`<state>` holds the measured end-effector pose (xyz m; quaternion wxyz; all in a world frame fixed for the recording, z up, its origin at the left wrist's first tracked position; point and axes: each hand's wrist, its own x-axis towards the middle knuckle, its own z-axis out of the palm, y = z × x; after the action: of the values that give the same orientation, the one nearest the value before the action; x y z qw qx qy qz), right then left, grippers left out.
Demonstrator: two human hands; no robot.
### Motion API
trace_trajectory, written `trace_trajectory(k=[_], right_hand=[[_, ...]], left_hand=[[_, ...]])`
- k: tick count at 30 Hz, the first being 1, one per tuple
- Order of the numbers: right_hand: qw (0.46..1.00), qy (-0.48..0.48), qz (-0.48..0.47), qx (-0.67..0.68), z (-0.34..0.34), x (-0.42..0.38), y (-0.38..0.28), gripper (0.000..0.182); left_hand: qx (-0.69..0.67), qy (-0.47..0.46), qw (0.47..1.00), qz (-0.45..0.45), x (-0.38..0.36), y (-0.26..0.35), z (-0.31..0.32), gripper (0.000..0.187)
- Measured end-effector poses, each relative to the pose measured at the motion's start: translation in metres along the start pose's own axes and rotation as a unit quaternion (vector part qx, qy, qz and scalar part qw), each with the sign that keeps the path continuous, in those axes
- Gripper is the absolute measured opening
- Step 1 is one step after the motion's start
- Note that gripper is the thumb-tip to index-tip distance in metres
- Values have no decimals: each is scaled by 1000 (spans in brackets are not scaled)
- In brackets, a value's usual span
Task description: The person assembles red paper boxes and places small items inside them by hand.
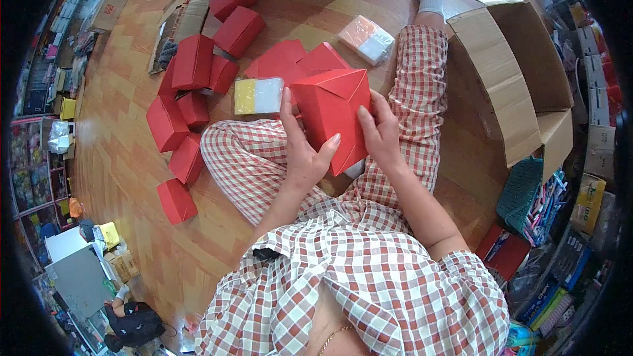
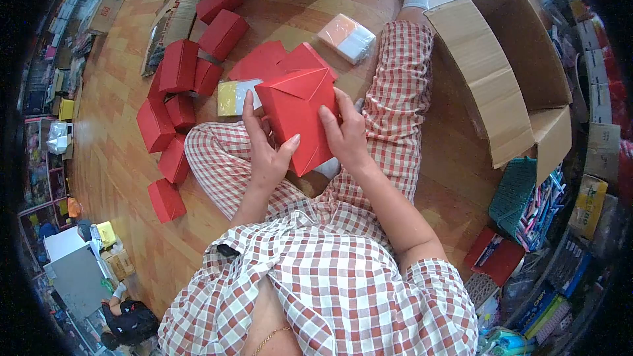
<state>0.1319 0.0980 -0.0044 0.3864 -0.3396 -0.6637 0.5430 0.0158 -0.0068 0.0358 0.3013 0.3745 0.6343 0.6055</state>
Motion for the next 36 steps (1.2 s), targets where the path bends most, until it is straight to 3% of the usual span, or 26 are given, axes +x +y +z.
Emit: trace_trajectory(k=[4, 6, 7, 8, 10, 11, 13, 14, 16, 17, 19, 21, 22, 24, 26, 28, 29, 31, 32, 34, 36], right_hand=[[995, -3, 3, 103, -7, -3, 7, 39], [927, 27, 209, 310, -14, 3, 20, 49], [901, 15, 193, 388, -18, 7, 25, 58], [901, 13, 193, 388, -29, 14, 27, 58], [868, -140, 155, 451, -56, 25, 32, 49], [868, -141, 153, 450, -60, 27, 34, 49], [921, -140, 235, 278, -65, 28, 38, 41], [922, -139, 233, 276, -66, 28, 43, 41], [935, -121, 255, 215, -63, 23, 54, 41], [931, -70, 273, 233, -54, 21, 44, 39], [942, -82, 258, 198, -44, 21, 61, 37], [956, -107, 214, 170, -37, 22, 69, 32], [956, -108, 215, 170, -36, 24, 72, 32], [951, -161, 207, 164, -33, 25, 75, 33], [948, -173, 214, 158, -31, 25, 73, 33], [945, -191, 220, 150, -27, 25, 71, 33], [945, -197, 225, 133, -25, 25, 71, 33], [945, -208, 225, 114, -20, 26, 70, 32], [945, -229, 207, 107, -18, 25, 72, 32], [946, -244, 191, 99, -17, 22, 79, 31], [951, -223, 179, 115, -21, 22, 84, 29]], left_hand=[[109, 36, 989, 93, 2, -4, 0, 100], [379, -6, 888, 262, 1, -8, -5, 98], [374, -20, 854, 362, 6, -17, -7, 80], [375, -18, 854, 362, 6, -23, -7, 80], [453, -93, 765, 448, 6, -32, -6, 53], [464, -110, 758, 444, 2, -40, -4, 44], [478, -138, 725, 476, -2, -54, -6, 45], [491, -167, 691, 503, -3, -56, -6, 46], [500, -184, 685, 497, -6, -61, -6, 46], [498, -195, 692, 485, -8, -62, -4, 46], [496, -206, 699, 471, -13, -62, -3, 46], [370, -289, 800, 374, -17, -53, -2, 50], [370, -289, 800, 373, -20, -47, -4, 50], [293, -142, 870, 371, -22, -33, -16, 53], [280, 9, 911, 303, -18, -34, -31, 48], [202, 66, 969, 125, 2, -51, -46, 51], [203, 73, 969, 124, 10, -57, -48, 51], [-47, -15, 997, -62, 25, -68, -52, 59], [-48, -13, 997, -58, 29, -76, -57, 59], [-151, -198, 960, -125, 30, -98, -67, 59], [-185, -199, 950, -150, 28, -104, -62, 54]])
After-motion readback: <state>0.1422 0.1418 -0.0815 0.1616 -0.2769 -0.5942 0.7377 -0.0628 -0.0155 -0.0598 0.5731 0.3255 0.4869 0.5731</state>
